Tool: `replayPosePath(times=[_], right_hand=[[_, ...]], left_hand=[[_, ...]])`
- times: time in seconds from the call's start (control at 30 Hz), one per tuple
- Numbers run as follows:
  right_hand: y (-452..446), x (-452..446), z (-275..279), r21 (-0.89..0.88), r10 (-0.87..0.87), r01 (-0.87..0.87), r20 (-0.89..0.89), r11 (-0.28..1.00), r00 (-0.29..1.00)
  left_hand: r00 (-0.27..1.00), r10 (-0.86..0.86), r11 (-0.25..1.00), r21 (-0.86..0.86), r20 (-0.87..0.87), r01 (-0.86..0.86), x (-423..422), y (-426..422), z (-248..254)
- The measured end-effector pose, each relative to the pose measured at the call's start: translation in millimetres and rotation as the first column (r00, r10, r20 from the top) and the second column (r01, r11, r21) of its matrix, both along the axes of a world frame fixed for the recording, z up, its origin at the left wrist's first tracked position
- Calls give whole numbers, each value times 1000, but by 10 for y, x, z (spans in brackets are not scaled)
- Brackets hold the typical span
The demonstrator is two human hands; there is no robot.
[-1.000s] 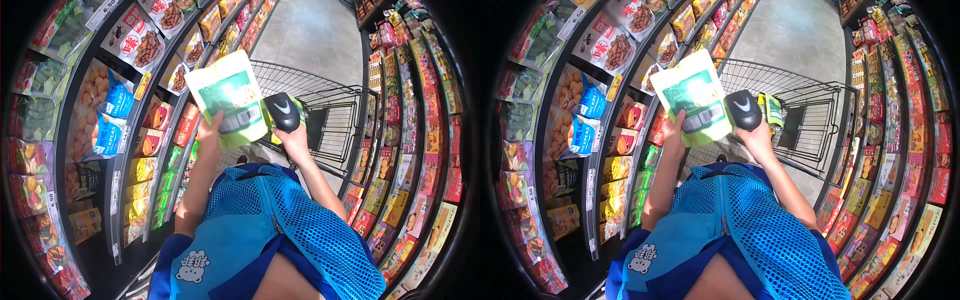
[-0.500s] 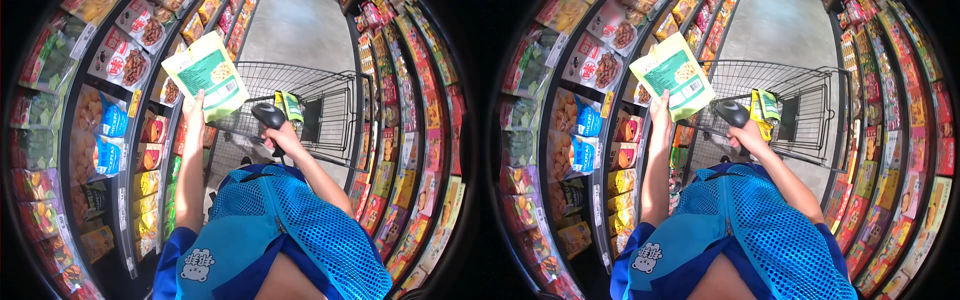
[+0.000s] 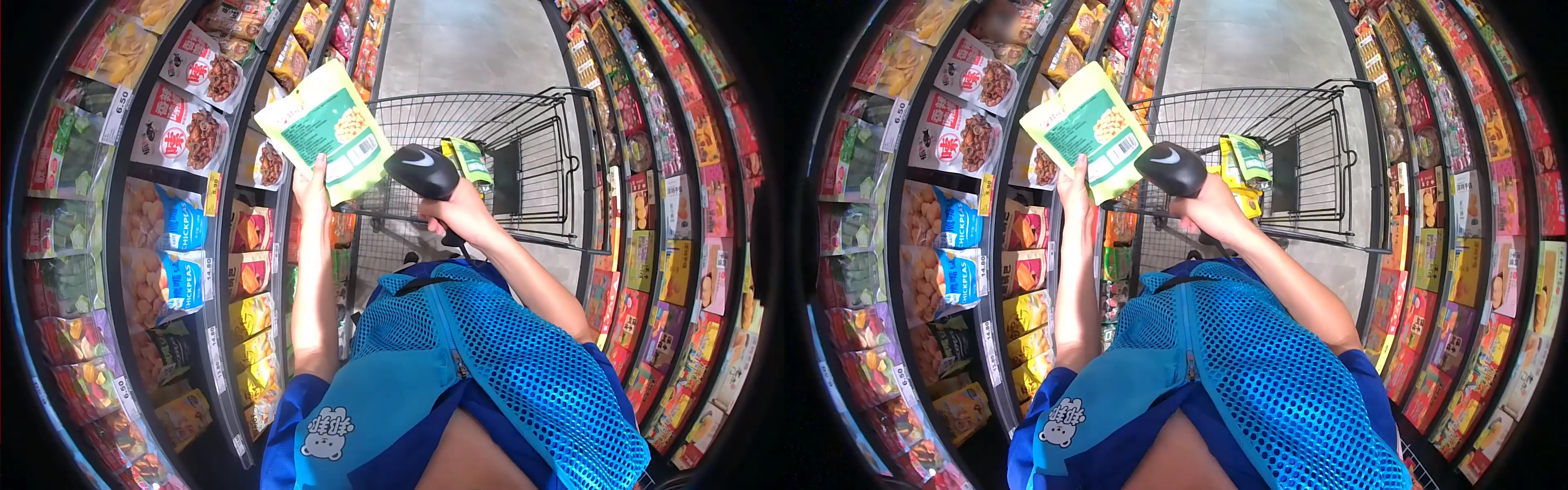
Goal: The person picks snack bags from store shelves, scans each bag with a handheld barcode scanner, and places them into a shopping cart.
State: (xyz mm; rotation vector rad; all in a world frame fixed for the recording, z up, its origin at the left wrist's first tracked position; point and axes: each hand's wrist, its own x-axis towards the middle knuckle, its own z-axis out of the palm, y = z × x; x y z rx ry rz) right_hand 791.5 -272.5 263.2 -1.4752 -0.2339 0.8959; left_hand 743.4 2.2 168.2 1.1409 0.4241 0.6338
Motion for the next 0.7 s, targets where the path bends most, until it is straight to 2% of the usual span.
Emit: replayPosePath(times=[0.1,0.2,0.23,0.27,0.33,0.37,0.4,0.43,0.47,0.5,0.53,0.57,0.67,0.7], right_hand=[[-236,-101,-56,87,-26,24,23,996,999],[-460,-235,-139,-12,-62,64,81,998,995],[-548,-268,-165,-120,-73,81,67,990,995],[-663,-316,-128,-199,-94,128,171,972,981],[-1007,-431,-496,-354,-124,228,293,907,948],[-1207,-512,-694,-371,-185,293,299,882,936],[-1383,-597,-749,-338,-295,353,213,872,931],[-1576,-671,-865,-409,-358,361,86,838,930],[-1755,-791,-1032,-370,-461,468,114,802,880],[-1936,-889,-1135,-403,-502,505,121,763,856],[-2073,-958,-1129,-430,-545,532,105,729,832],[-2189,-1015,-1113,-458,-587,557,91,693,804],[-2479,-1145,-1151,-496,-674,613,72,615,735],[-2538,-1172,-1173,-503,-693,625,69,597,718]], left_hand=[[1000,-2,1000,6,-17,2,-12,8,-55],[999,-18,999,-48,-36,16,30,-87,-129],[994,-38,999,-11,-106,37,70,-89,-266],[988,-47,999,7,-147,48,129,-193,-366],[972,-54,997,41,-230,65,239,-437,-607],[958,-68,981,158,-278,115,307,-519,-834],[936,-74,955,246,-344,166,373,-617,-1080],[906,-88,951,235,-415,200,440,-744,-1322],[870,-103,946,222,-481,235,515,-899,-1526],[900,-162,939,219,-404,267,587,-1072,-1694],[920,-221,929,216,-324,299,655,-1294,-1693],[890,-265,935,127,-371,331,717,-1482,-1682],[795,-342,897,77,-501,435,915,-1937,-1529],[764,-329,896,72,-555,439,961,-2001,-1683]])
